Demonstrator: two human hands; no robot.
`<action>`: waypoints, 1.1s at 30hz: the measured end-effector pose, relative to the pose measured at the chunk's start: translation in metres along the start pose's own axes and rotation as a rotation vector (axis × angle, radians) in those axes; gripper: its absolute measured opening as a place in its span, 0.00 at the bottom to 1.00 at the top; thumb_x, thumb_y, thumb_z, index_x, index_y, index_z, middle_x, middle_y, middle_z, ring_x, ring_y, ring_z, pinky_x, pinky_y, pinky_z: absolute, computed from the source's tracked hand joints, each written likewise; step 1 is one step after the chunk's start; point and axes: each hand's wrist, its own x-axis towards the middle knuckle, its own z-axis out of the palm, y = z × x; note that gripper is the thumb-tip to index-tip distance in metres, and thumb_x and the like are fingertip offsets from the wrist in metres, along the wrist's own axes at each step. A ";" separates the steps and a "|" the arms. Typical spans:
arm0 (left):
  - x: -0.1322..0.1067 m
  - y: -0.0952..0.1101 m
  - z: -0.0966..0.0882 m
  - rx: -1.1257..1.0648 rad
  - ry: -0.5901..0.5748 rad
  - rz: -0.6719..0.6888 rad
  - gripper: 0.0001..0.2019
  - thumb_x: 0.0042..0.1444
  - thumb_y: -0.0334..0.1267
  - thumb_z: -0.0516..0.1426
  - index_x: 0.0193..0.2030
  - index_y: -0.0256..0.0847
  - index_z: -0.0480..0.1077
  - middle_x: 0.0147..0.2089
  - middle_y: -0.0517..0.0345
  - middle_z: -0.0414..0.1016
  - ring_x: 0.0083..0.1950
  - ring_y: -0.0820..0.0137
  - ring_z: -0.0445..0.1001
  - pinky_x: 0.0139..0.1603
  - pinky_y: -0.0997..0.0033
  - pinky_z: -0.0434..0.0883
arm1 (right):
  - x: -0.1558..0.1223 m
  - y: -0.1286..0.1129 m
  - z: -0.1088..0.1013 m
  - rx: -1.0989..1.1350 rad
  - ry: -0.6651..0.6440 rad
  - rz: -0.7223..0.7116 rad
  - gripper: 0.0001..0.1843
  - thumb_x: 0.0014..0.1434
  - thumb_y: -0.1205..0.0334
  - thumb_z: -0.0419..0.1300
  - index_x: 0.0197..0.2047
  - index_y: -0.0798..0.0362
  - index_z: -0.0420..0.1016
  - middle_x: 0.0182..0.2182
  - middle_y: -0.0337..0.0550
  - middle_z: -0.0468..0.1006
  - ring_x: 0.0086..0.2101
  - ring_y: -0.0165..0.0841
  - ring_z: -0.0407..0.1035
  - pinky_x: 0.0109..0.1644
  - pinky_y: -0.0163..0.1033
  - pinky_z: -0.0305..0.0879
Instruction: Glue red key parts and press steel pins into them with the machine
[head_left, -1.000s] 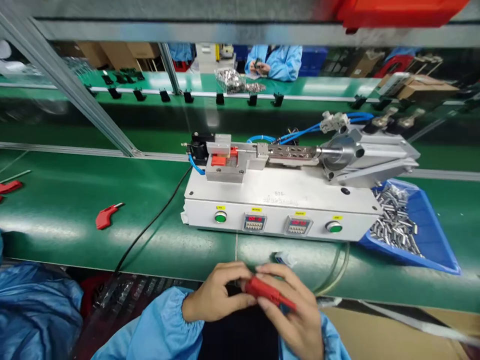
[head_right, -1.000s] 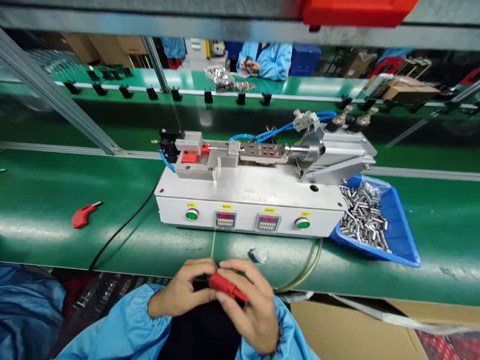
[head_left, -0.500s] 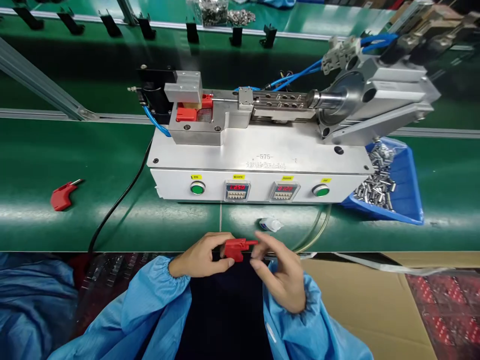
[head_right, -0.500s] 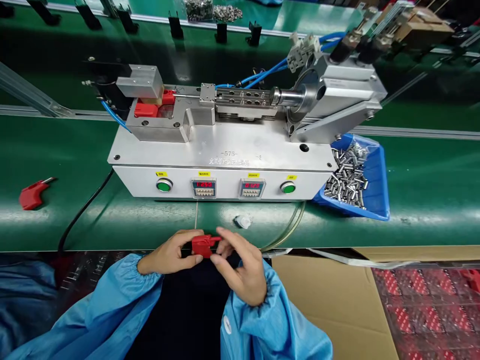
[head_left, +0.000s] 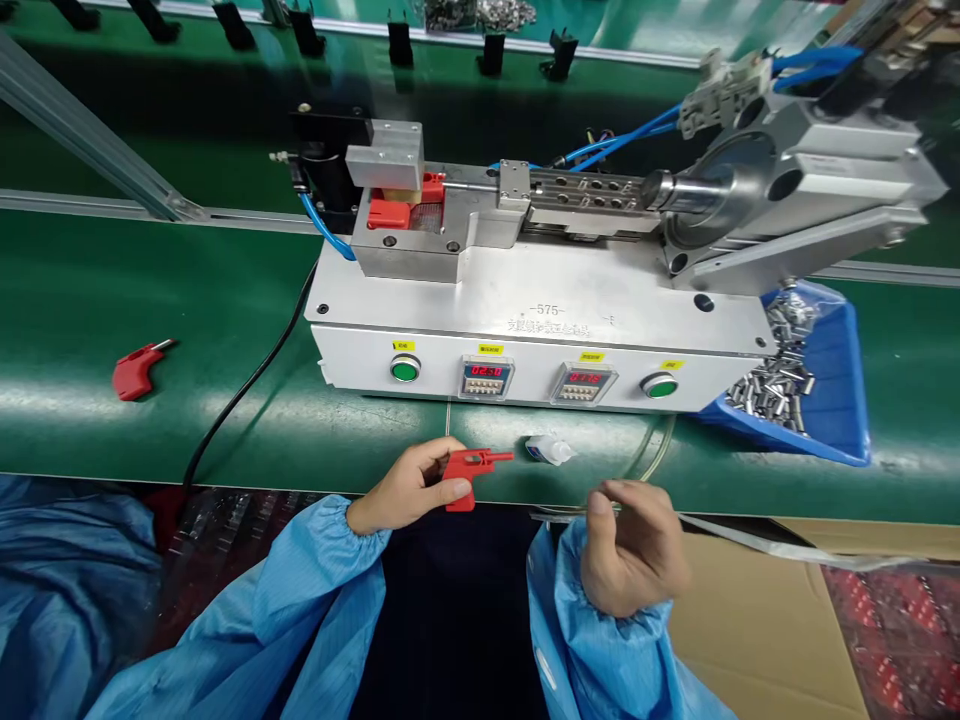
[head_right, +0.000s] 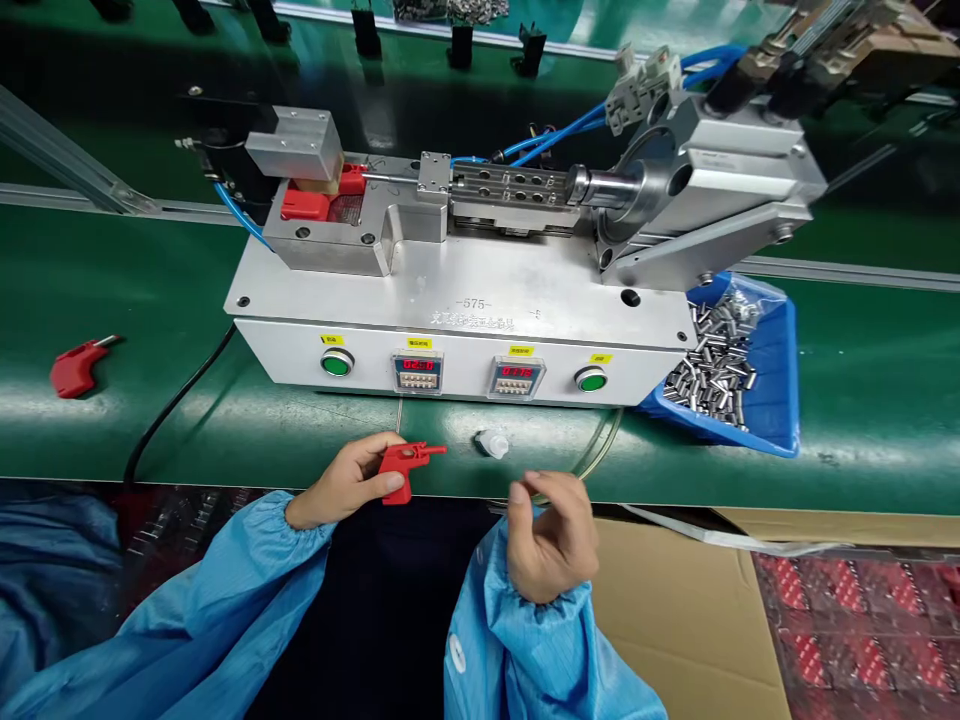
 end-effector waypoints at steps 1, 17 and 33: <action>0.000 0.000 0.000 -0.025 0.011 0.002 0.24 0.61 0.61 0.65 0.43 0.38 0.75 0.34 0.58 0.73 0.33 0.69 0.71 0.34 0.71 0.71 | 0.000 0.006 0.000 -0.019 -0.007 0.016 0.12 0.64 0.65 0.69 0.51 0.48 0.79 0.37 0.44 0.78 0.33 0.37 0.74 0.36 0.44 0.75; 0.000 -0.003 0.012 -0.013 0.279 0.116 0.20 0.64 0.56 0.64 0.41 0.38 0.74 0.28 0.63 0.69 0.26 0.74 0.67 0.28 0.75 0.67 | 0.008 0.008 -0.006 0.044 -0.526 0.269 0.10 0.67 0.53 0.66 0.45 0.51 0.80 0.31 0.42 0.78 0.28 0.34 0.70 0.32 0.40 0.70; 0.001 -0.003 0.013 0.057 0.284 0.100 0.23 0.64 0.60 0.63 0.42 0.38 0.75 0.28 0.62 0.69 0.27 0.72 0.67 0.29 0.74 0.67 | 0.007 -0.006 0.001 0.000 -0.439 0.181 0.05 0.63 0.59 0.67 0.38 0.51 0.79 0.24 0.37 0.73 0.21 0.29 0.62 0.24 0.37 0.60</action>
